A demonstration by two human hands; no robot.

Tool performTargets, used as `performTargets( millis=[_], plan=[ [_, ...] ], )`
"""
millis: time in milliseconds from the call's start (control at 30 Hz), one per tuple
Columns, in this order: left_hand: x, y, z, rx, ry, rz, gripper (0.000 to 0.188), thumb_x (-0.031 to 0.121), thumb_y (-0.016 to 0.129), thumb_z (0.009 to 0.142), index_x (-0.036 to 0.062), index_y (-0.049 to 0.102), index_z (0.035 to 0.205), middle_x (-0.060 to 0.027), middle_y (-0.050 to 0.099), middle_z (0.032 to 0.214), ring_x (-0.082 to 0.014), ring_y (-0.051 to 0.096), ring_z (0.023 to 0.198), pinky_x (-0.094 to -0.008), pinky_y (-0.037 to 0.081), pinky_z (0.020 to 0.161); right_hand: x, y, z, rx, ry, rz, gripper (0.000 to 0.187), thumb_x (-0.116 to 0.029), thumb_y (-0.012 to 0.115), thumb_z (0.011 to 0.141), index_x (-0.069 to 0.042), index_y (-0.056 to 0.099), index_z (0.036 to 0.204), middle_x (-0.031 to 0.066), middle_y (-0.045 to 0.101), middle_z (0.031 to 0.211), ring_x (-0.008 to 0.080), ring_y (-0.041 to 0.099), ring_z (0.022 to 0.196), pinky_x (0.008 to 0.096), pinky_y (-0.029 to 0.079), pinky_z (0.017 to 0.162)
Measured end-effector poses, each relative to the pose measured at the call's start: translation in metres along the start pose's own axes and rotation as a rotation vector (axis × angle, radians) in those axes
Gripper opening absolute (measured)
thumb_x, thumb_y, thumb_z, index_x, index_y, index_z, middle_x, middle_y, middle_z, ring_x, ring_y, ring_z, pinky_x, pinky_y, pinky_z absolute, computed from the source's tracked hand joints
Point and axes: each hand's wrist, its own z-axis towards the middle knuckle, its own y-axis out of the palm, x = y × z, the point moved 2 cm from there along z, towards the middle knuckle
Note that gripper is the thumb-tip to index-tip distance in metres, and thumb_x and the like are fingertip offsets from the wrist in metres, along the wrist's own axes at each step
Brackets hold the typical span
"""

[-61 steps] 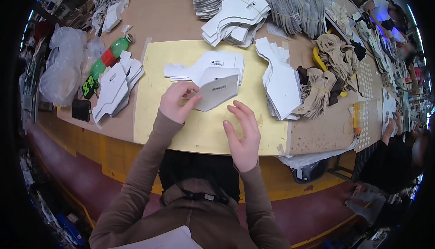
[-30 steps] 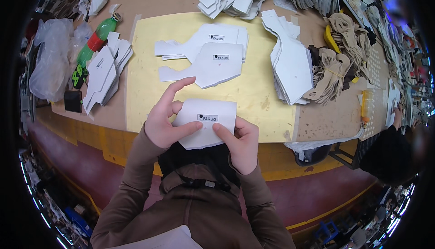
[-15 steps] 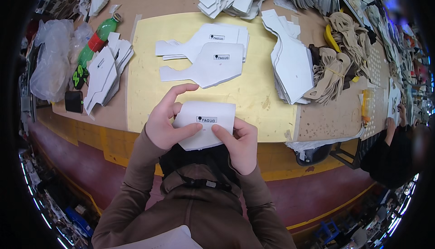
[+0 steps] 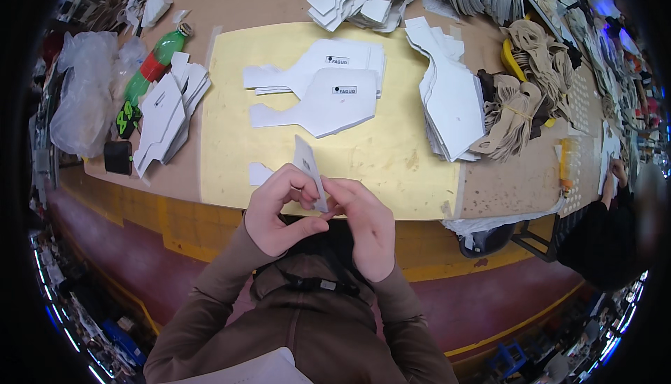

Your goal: The person applies small rectangular labels to white paper cutouts on a work table. They pick up each cutout, place a label, smooth it down, and set the piece aside. The person repeats this process for multiple items and then stacks the finished pieces.

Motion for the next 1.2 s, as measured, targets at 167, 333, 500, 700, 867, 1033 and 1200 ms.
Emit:
performTargets(
  millis=[167,333,500,700,867,1033,1200],
  plan=[
    [-0.004,-0.005,-0.008,0.058,-0.124,-0.136,0.018,0.000,0.069,0.090,-0.0012,0.058,0.104,-0.0053,0.056,0.101,-0.0126,0.061,0.093,-0.0284,0.053,0.084,-0.005,0.012,0.001,-0.081,-0.157,-0.369,0.033,0.004,0.058,0.094,0.003,0.064,0.126,0.0155,0.063,0.120,0.0174,0.064,0.096,0.0282,0.053,0.083],
    [-0.011,-0.010,-0.015,0.085,-0.102,-0.176,0.013,0.000,0.065,0.093,-0.0035,0.060,0.104,-0.0096,0.063,0.100,-0.0127,0.067,0.092,-0.0260,0.056,0.080,-0.003,0.018,0.000,-0.019,-0.130,-0.453,0.033,0.009,0.067,0.086,0.004,0.067,0.119,0.0149,0.066,0.115,0.0165,0.065,0.090,0.0276,0.053,0.079],
    [-0.024,-0.011,-0.021,0.108,-0.163,-0.234,0.011,0.001,0.063,0.096,-0.0049,0.064,0.104,-0.0078,0.068,0.097,-0.0095,0.067,0.088,-0.0226,0.055,0.078,-0.001,0.020,0.000,0.044,-0.222,-0.564,0.031,0.010,0.070,0.082,0.005,0.068,0.112,0.0142,0.068,0.108,0.0160,0.065,0.087,0.0278,0.053,0.078],
    [-0.030,-0.006,-0.024,0.082,-0.256,-0.400,0.010,0.001,0.065,0.095,-0.0057,0.065,0.102,-0.0068,0.070,0.096,-0.0082,0.068,0.088,-0.0212,0.054,0.077,0.001,0.018,-0.001,0.119,-0.230,-0.525,0.023,0.009,0.071,0.083,0.005,0.069,0.105,0.0133,0.068,0.099,0.0184,0.066,0.088,0.0290,0.054,0.077],
    [-0.024,-0.003,-0.023,0.112,-0.185,-0.306,0.008,-0.001,0.066,0.093,-0.0058,0.065,0.100,-0.0068,0.069,0.096,-0.0084,0.067,0.086,-0.0212,0.054,0.077,-0.002,0.018,0.000,0.133,-0.242,-0.524,0.016,0.007,0.071,0.085,0.003,0.072,0.100,0.0122,0.069,0.096,0.0200,0.069,0.086,0.0289,0.055,0.075],
    [-0.018,-0.007,-0.017,0.114,-0.087,-0.124,0.009,-0.002,0.066,0.090,-0.0043,0.065,0.098,-0.0084,0.068,0.093,-0.0123,0.068,0.083,-0.0241,0.054,0.075,-0.008,0.020,0.000,0.088,-0.264,-0.570,0.018,0.007,0.072,0.083,0.003,0.072,0.101,0.0123,0.070,0.098,0.0201,0.069,0.087,0.0287,0.056,0.076],
    [-0.009,-0.004,-0.014,0.105,0.072,0.199,0.011,-0.001,0.067,0.087,-0.0025,0.065,0.098,-0.0113,0.067,0.092,-0.0214,0.068,0.077,-0.0287,0.054,0.070,-0.008,0.021,-0.002,0.133,-0.399,-0.773,0.020,0.005,0.075,0.080,0.002,0.071,0.100,0.0129,0.071,0.096,0.0231,0.071,0.081,0.0299,0.057,0.071]
  ],
)
